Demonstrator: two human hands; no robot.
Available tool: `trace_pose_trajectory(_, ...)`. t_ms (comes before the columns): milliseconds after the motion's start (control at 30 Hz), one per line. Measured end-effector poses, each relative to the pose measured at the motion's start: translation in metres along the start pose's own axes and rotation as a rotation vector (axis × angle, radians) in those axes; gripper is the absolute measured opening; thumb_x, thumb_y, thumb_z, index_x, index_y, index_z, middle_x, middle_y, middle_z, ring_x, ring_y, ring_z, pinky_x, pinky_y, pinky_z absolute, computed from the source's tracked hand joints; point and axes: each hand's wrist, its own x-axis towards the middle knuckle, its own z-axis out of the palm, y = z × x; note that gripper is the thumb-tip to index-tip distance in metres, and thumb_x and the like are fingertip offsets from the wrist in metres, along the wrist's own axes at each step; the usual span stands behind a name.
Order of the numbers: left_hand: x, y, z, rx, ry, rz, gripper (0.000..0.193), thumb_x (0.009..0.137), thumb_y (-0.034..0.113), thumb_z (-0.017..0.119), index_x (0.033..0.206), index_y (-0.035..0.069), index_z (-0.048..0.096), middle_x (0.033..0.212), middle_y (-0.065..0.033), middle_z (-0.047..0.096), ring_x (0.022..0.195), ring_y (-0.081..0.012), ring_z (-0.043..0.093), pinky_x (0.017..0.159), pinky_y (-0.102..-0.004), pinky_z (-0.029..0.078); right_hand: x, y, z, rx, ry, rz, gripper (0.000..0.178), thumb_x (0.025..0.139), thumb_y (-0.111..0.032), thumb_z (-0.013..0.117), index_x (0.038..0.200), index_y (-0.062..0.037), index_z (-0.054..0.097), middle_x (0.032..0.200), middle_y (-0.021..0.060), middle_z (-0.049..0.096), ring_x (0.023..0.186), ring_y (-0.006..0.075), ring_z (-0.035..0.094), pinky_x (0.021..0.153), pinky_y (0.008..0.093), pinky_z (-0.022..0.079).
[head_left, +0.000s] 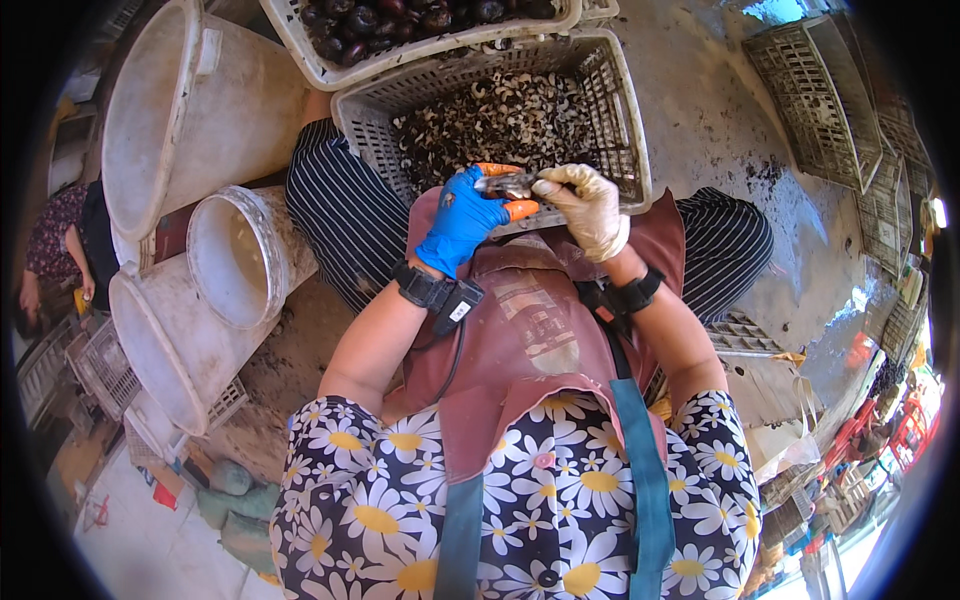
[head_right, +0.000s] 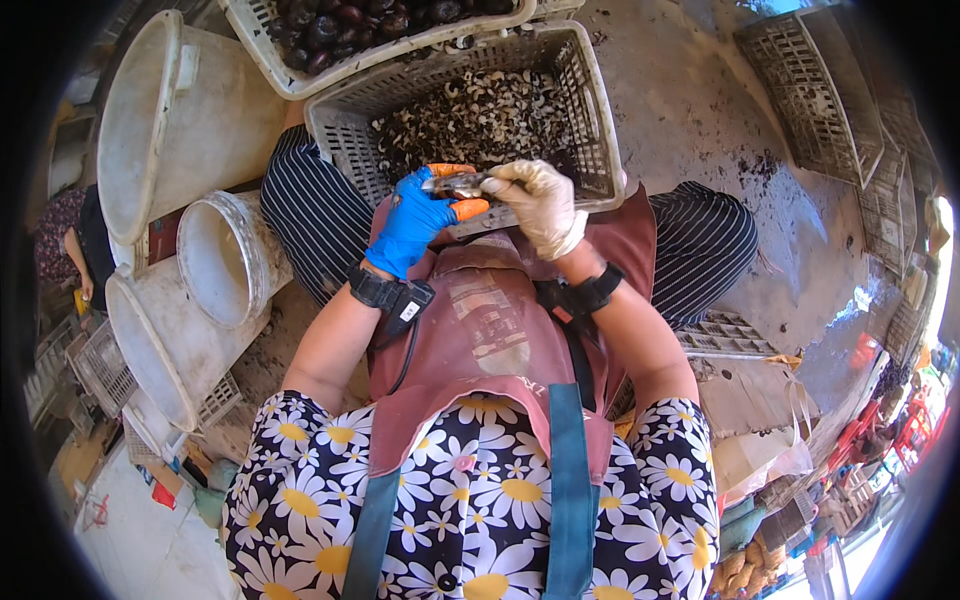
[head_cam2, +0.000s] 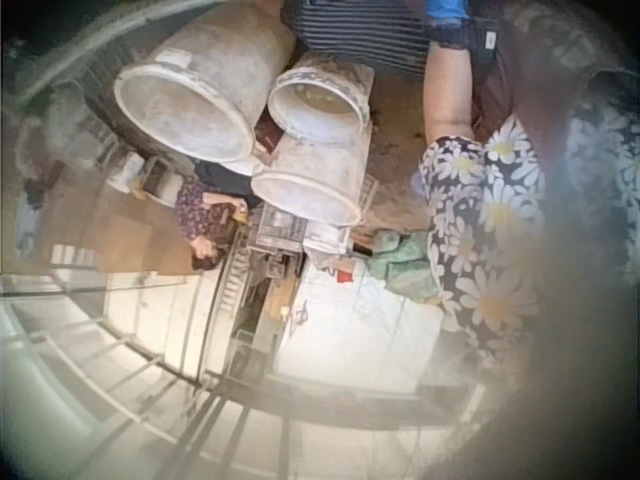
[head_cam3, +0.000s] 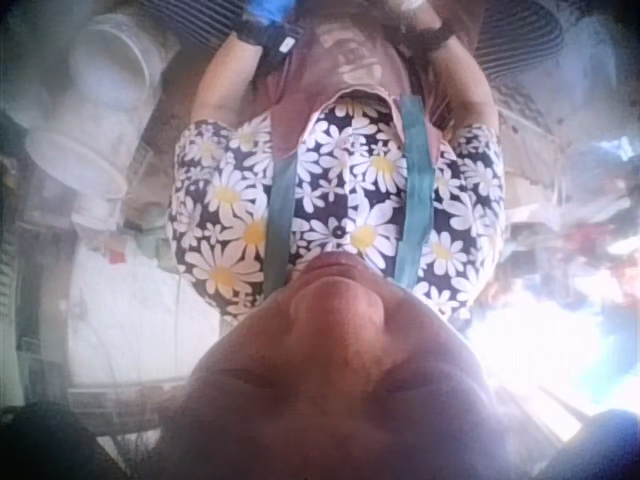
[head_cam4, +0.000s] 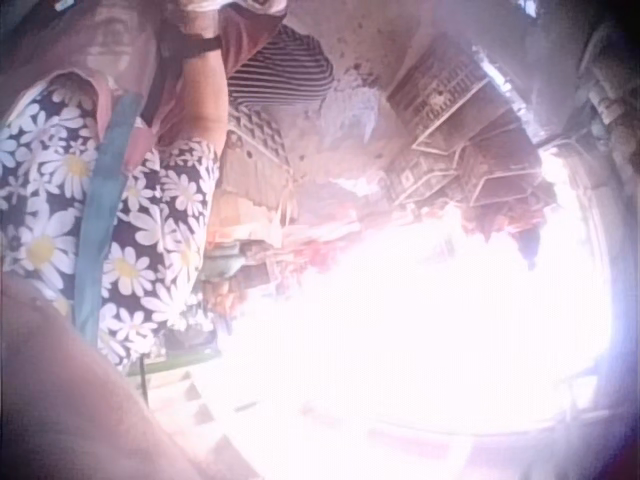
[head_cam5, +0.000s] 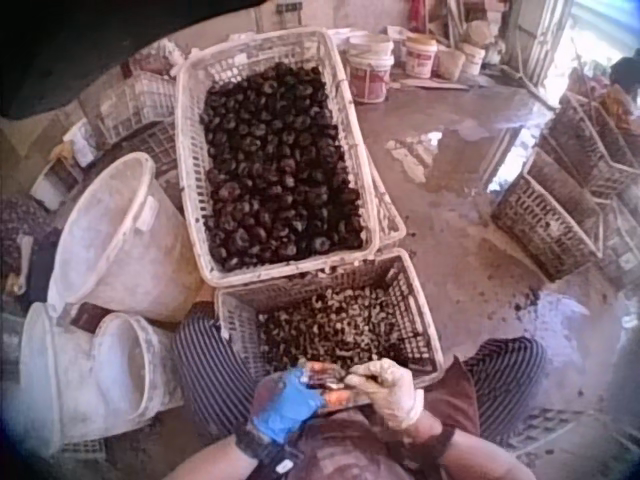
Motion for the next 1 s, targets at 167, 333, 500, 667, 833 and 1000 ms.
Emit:
trace_pose_trajectory(167, -0.006, -0.001, 0.008, -0.034, 0.015, -0.019, 0.04, 0.067, 0.002, 0.075, 0.103, 0.001, 0.058, 0.088, -0.0018, 0.063, 0.079, -0.0087, 0.059, 0.072, -0.0227, 0.05, 0.018, 0.034, -0.034, -0.174, 0.091, 0.149, 0.008, 0.075, -0.007, 0.068, 0.081, -0.0021, 0.065, 0.071, 0.0018, 0.062, 0.063, 0.0078, 0.054, 0.061, 0.0206, 0.044)
trace_pose_trajectory(333, 0.0, 0.0, 0.001, -0.145, -0.038, -0.014, 0.039, 0.069, -0.002, 0.071, 0.106, 0.002, 0.057, 0.092, -0.002, 0.061, 0.084, -0.0096, 0.057, 0.077, -0.0241, 0.049, 0.019, 0.022, -0.027, 0.143, 0.105, 0.201, 0.011, 0.077, -0.006, 0.067, 0.086, -0.0012, 0.063, 0.076, -0.0007, 0.06, 0.067, 0.0055, 0.052, 0.062, 0.0181, 0.043)
trace_pose_trajectory(500, -0.006, 0.003, 0.002, 0.002, 0.035, 0.03, 0.039, 0.068, -0.004, 0.071, 0.105, 0.0, 0.056, 0.092, -0.0041, 0.062, 0.085, -0.0108, 0.058, 0.077, -0.0246, 0.05, -0.001, -0.016, 0.006, -0.117, -0.03, -0.029, 0.01, 0.072, -0.008, 0.071, 0.08, -0.0046, 0.065, 0.074, 0.0061, 0.062, 0.068, 0.0128, 0.058, 0.062, 0.0238, 0.046)
trace_pose_trajectory(667, -0.015, -0.007, -0.001, -0.094, 0.066, -0.044, 0.039, 0.068, -0.004, 0.071, 0.104, 0.001, 0.056, 0.093, -0.0044, 0.062, 0.085, -0.0113, 0.058, 0.076, -0.0246, 0.05, 0.019, 0.007, -0.021, -0.66, 0.02, -0.122, 0.014, 0.071, -0.015, 0.071, 0.079, -0.0046, 0.065, 0.073, 0.0075, 0.063, 0.064, 0.0149, 0.057, 0.06, 0.0257, 0.045)
trace_pose_trajectory(833, -0.004, -0.005, -0.006, -0.09, 0.004, 0.052, 0.044, 0.076, -0.002, 0.065, 0.117, 0.004, 0.051, 0.106, -0.0067, 0.058, 0.093, -0.0123, 0.056, 0.083, -0.0249, 0.047, 0.02, 0.026, -0.03, 0.006, 0.148, 0.151, 0.013, 0.078, -0.013, 0.067, 0.085, -0.0023, 0.063, 0.071, -0.0006, 0.059, 0.064, 0.0061, 0.052, 0.058, 0.0191, 0.041)
trace_pose_trajectory(1000, 0.002, -0.005, -0.009, -0.644, -0.1, -0.139, 0.04, 0.088, -0.001, 0.046, 0.127, 0.002, 0.038, 0.123, -0.0139, 0.047, 0.108, -0.0211, 0.05, 0.093, -0.0287, 0.044, 0.018, 0.005, -0.017, 0.206, 0.106, 0.203, 0.015, 0.08, -0.011, 0.065, 0.09, -0.0009, 0.059, 0.074, -0.0002, 0.058, 0.068, 0.0062, 0.052, 0.063, 0.0196, 0.043)
